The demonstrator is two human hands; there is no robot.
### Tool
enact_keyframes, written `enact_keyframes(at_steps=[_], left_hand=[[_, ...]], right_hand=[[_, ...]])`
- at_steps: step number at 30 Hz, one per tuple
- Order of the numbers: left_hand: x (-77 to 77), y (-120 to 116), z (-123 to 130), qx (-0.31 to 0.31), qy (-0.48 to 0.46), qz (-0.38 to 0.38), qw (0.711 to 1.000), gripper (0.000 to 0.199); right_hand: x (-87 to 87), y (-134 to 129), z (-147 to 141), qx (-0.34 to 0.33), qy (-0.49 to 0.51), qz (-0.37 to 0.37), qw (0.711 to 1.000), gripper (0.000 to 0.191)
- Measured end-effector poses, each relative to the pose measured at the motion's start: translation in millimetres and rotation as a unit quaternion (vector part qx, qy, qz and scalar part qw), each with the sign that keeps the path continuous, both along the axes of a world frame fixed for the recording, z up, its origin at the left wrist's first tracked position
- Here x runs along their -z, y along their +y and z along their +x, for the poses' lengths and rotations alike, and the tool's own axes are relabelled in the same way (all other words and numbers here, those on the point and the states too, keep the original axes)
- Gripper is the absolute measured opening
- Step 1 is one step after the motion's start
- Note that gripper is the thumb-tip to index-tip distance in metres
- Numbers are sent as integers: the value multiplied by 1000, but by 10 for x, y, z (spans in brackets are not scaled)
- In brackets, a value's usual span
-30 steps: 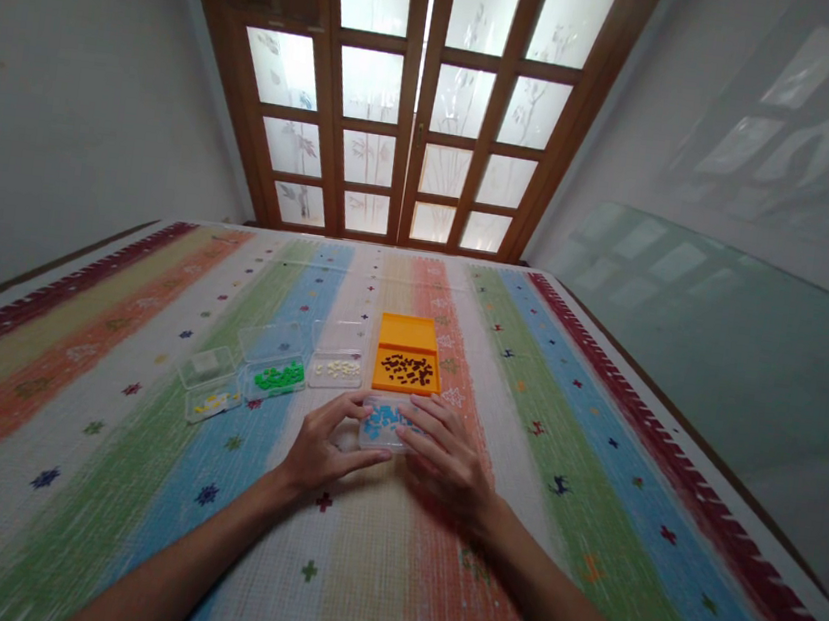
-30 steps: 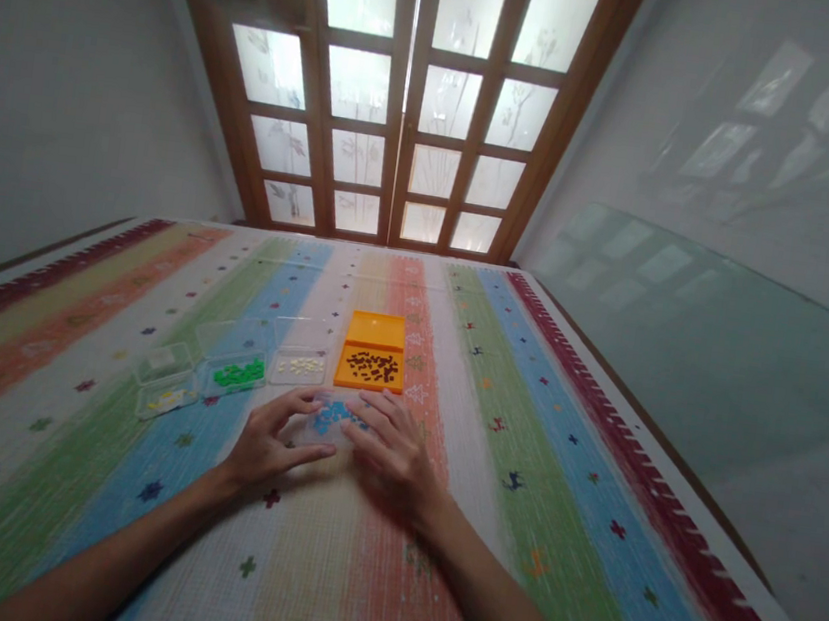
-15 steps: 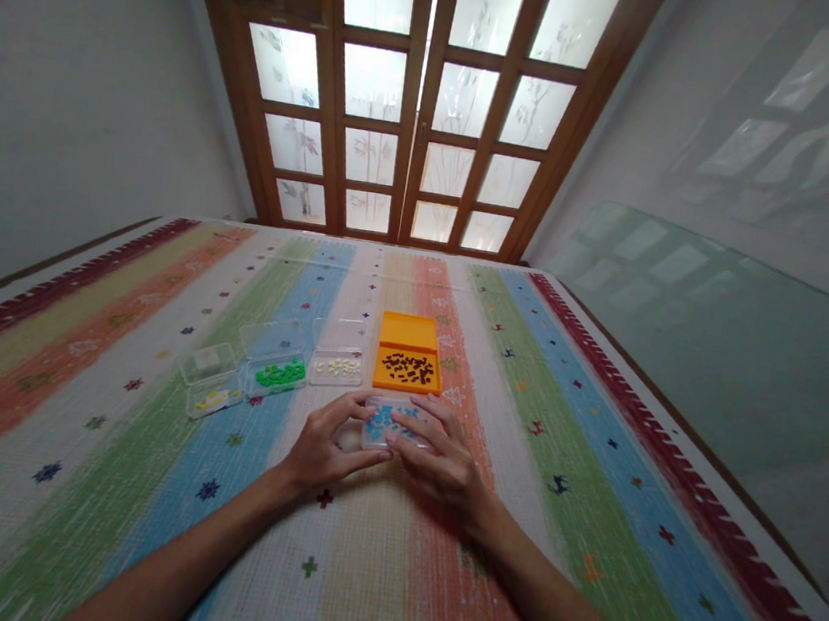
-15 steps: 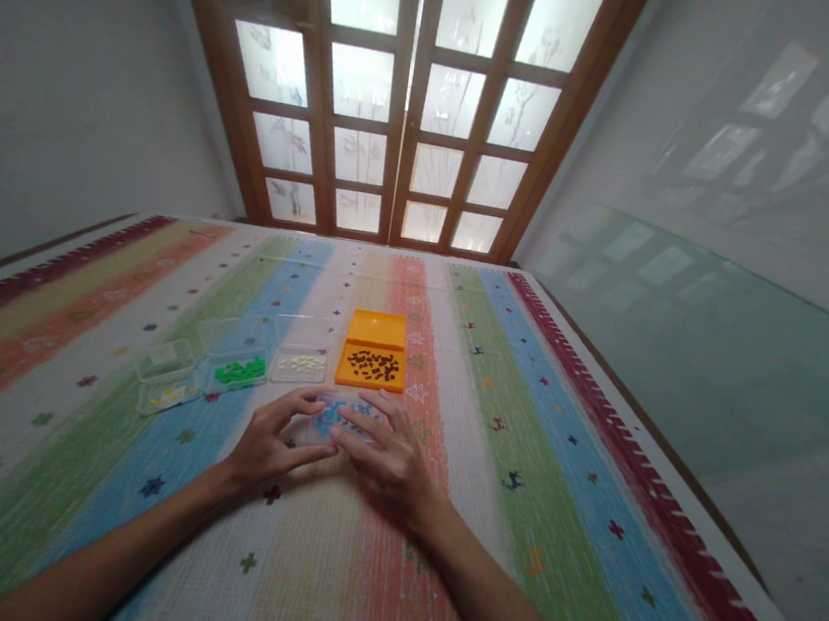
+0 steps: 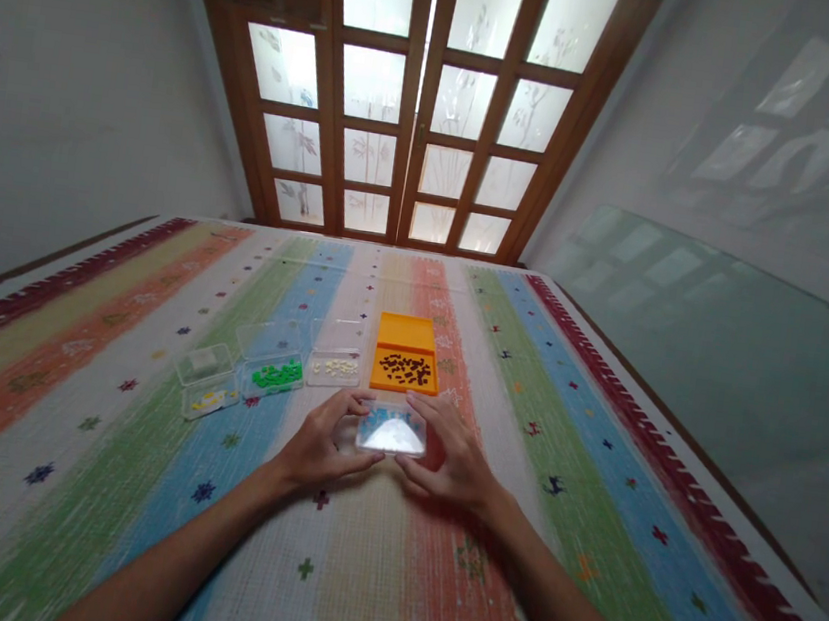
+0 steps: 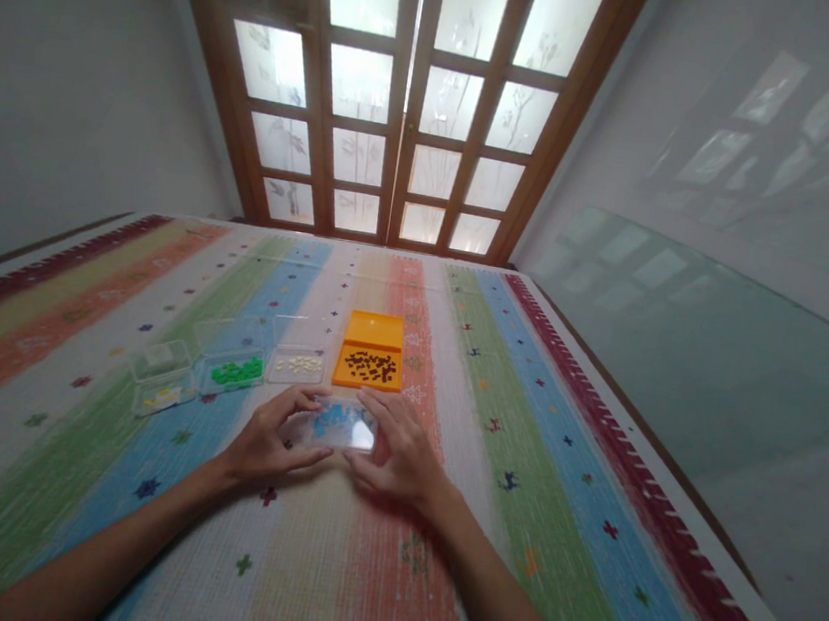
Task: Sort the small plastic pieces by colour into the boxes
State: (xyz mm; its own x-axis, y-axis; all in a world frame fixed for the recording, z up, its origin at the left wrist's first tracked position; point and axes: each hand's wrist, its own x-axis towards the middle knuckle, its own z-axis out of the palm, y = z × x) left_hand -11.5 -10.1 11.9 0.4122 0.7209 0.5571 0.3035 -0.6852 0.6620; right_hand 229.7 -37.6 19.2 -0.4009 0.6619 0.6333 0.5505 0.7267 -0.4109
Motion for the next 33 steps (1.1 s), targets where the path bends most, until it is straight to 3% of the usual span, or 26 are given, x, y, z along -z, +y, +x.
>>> enact_keyframes(at_steps=[7,15,18,20,22,24,26,29,33], left_hand=[[-27,12,-33,14,91,-35,995,53],[-47,51,-81,-8,162,36,986,58],[-51,104,-148,-2,173,64,983,51],[-33,162,-194,-37,171,88,981,41],[0,231,-235,-115,182,112,970,34],[38,304,-276,-192,211,131,949,32],[69,370,-319,-231,250,147,929,33],[89,438,-378,-263,290,158,906,30],[73,467,-413,-246,307,152,907,21]], right_hand=[[162,17,35,22,-33,-116,992,71],[202,21,47,18,-36,-165,986,83],[189,21,58,16,-41,-177,983,83],[177,22,65,14,-43,-182,982,84],[163,24,69,12,-44,-186,982,84],[145,24,67,11,-44,-189,981,85],[128,22,63,11,-47,-194,980,87],[114,20,59,9,-51,-201,978,87],[118,28,65,4,-55,-197,979,87]])
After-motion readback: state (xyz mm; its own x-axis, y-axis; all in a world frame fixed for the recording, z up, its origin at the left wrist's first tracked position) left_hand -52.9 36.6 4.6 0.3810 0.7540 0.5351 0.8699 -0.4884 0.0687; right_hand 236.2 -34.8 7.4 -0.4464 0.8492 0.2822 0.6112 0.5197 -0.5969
